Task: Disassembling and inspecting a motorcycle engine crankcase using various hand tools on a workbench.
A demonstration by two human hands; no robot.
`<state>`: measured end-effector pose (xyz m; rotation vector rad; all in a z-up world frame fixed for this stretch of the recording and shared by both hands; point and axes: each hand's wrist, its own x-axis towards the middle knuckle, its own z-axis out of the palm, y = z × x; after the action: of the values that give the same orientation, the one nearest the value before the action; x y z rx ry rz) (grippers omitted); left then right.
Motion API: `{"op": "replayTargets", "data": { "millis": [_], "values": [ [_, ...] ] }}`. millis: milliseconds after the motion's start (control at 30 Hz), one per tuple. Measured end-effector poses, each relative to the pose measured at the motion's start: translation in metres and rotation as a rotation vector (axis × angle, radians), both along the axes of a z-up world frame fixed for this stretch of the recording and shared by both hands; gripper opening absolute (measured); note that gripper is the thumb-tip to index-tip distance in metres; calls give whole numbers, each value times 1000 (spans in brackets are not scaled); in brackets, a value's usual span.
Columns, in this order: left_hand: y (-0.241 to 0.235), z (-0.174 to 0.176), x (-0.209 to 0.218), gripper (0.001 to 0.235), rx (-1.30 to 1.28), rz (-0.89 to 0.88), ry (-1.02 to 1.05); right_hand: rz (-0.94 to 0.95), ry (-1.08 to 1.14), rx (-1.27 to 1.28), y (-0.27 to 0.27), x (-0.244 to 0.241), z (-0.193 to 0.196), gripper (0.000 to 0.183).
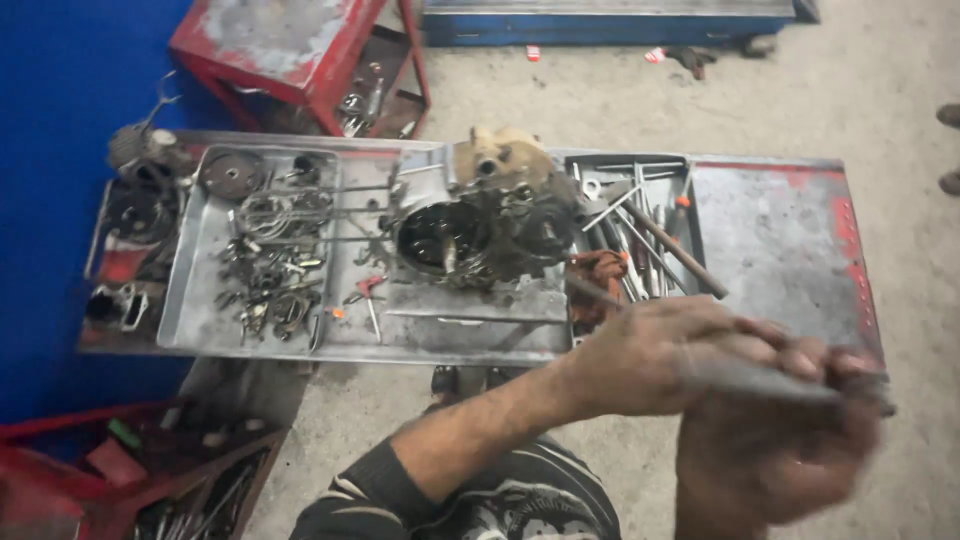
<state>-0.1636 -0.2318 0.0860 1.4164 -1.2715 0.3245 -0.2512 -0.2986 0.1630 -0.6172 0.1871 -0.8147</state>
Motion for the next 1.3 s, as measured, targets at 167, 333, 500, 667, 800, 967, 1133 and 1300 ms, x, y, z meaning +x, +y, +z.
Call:
{"op": "replayTargets", "data": {
  "millis": [167,333,500,667,800,967,1133,1300],
  "values": [
    [48,80,8,37,-137,283,-384,450,-149,-43,7,-13,34,25],
    [88,76,25,46,-38,377,-467,474,-204,-136,61,-4,43,28],
    [100,42,32,64,-75,270,-352,373,-110,-201,102,6,54,23],
    [119,34,35,57,-96,204,-305,286,-73,-208,133,8,54,27],
    [139,60,35,52,-179,91,-223,112,-47,-81,150,10,46,28],
    [163,63,40,28,18,36,146,88,-83,-282,164,14,46,17],
    [180,47,114,25,334,753,269,16,-84,-216,174,8,42,19],
    [166,47,181,106,938,385,619,6,-147,-345,180,19,47,15]
  ]
}}
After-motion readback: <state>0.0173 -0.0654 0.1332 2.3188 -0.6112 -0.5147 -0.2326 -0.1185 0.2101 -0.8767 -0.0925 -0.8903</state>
